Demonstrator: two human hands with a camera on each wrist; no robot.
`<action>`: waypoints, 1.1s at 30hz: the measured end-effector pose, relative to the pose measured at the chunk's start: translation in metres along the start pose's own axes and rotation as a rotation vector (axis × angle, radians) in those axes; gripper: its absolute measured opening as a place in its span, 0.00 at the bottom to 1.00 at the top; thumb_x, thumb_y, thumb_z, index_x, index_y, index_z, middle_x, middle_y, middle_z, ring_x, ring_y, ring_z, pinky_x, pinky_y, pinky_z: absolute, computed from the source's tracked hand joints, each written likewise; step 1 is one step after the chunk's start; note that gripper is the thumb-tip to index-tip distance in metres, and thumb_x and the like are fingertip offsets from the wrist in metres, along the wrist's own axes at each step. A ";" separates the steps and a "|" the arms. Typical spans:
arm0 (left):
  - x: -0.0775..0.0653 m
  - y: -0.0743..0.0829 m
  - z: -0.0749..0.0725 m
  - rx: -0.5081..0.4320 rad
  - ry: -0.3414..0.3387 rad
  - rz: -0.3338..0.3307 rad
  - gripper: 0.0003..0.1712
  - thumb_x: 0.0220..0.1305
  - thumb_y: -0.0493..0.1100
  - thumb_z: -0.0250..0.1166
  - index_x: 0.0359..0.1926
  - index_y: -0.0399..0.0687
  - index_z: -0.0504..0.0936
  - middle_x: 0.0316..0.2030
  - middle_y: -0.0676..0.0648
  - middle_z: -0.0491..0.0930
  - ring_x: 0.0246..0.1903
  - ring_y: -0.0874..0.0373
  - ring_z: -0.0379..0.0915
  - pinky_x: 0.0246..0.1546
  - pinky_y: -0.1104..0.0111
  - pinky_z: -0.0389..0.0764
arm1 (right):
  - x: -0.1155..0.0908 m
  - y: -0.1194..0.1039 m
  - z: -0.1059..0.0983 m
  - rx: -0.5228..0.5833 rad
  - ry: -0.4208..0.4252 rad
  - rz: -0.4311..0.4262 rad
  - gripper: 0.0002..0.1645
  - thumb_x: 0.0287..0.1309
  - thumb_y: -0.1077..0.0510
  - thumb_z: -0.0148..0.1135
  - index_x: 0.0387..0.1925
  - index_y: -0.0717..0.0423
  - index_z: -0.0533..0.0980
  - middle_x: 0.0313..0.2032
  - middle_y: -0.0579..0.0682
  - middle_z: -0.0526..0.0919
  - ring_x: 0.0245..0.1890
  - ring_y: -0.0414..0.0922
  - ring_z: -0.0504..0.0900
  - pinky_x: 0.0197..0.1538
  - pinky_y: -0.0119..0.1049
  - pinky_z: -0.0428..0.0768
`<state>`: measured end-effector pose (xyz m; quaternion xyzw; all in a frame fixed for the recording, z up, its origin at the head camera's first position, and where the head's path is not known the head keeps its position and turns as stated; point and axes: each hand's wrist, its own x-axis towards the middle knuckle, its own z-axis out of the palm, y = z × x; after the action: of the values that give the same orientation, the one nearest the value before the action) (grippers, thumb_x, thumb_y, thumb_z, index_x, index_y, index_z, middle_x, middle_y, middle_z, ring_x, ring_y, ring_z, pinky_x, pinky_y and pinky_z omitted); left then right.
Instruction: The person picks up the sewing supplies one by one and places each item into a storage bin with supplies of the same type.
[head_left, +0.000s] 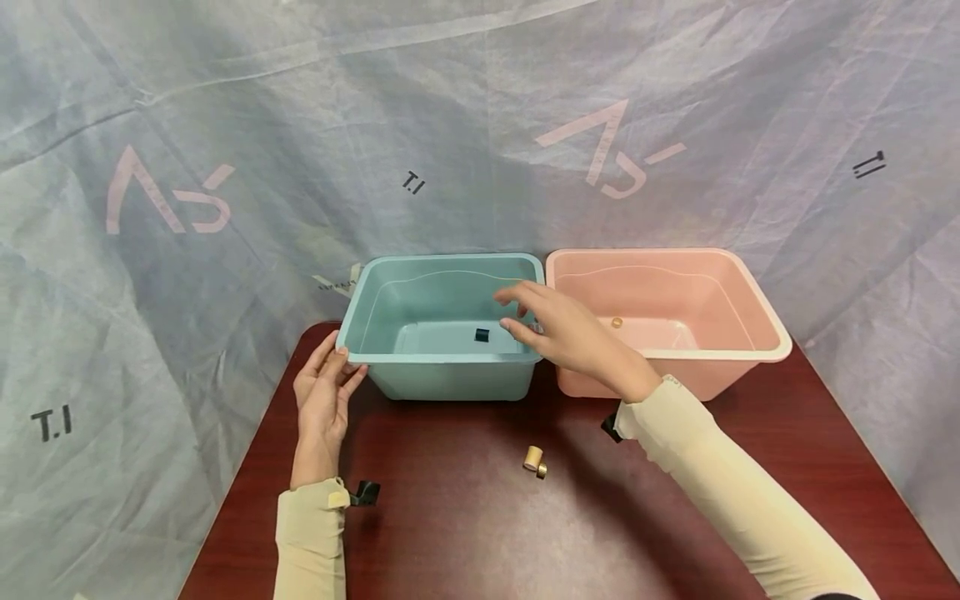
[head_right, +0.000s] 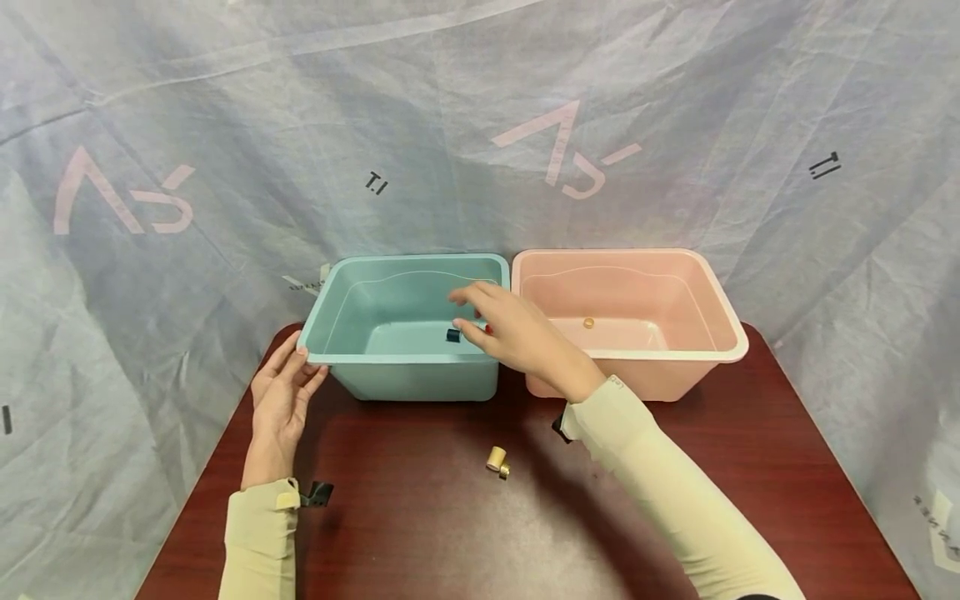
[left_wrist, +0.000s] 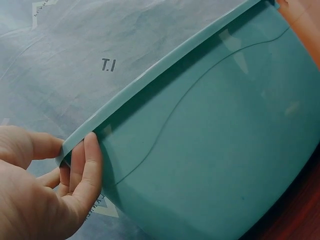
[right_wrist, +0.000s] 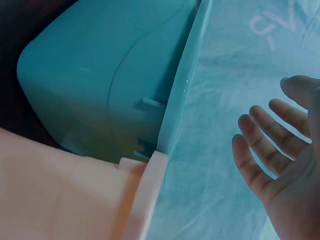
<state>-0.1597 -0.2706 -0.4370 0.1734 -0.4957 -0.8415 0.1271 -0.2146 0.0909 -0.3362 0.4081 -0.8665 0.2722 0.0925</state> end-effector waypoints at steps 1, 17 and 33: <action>0.000 0.000 0.000 0.003 0.000 0.000 0.26 0.75 0.39 0.64 0.72 0.53 0.75 0.43 0.50 0.75 0.33 0.61 0.77 0.43 0.71 0.89 | -0.001 -0.001 0.001 0.001 0.002 -0.003 0.21 0.76 0.51 0.61 0.65 0.52 0.76 0.58 0.48 0.83 0.47 0.46 0.84 0.46 0.40 0.83; 0.005 -0.006 0.005 0.016 -0.024 0.045 0.26 0.76 0.40 0.64 0.72 0.52 0.75 0.48 0.48 0.75 0.32 0.62 0.78 0.42 0.71 0.89 | -0.024 -0.006 0.011 0.039 0.064 -0.046 0.20 0.75 0.52 0.63 0.63 0.50 0.77 0.57 0.44 0.83 0.47 0.43 0.84 0.47 0.37 0.83; 0.010 -0.003 0.001 -0.014 -0.033 0.047 0.27 0.76 0.41 0.64 0.72 0.53 0.75 0.53 0.46 0.73 0.34 0.61 0.77 0.44 0.71 0.89 | -0.052 -0.004 0.040 0.204 0.090 -0.073 0.19 0.74 0.57 0.64 0.62 0.50 0.78 0.55 0.44 0.83 0.46 0.36 0.81 0.50 0.34 0.82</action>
<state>-0.1695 -0.2722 -0.4408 0.1470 -0.4956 -0.8446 0.1397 -0.1754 0.1011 -0.3877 0.4339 -0.8140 0.3733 0.0990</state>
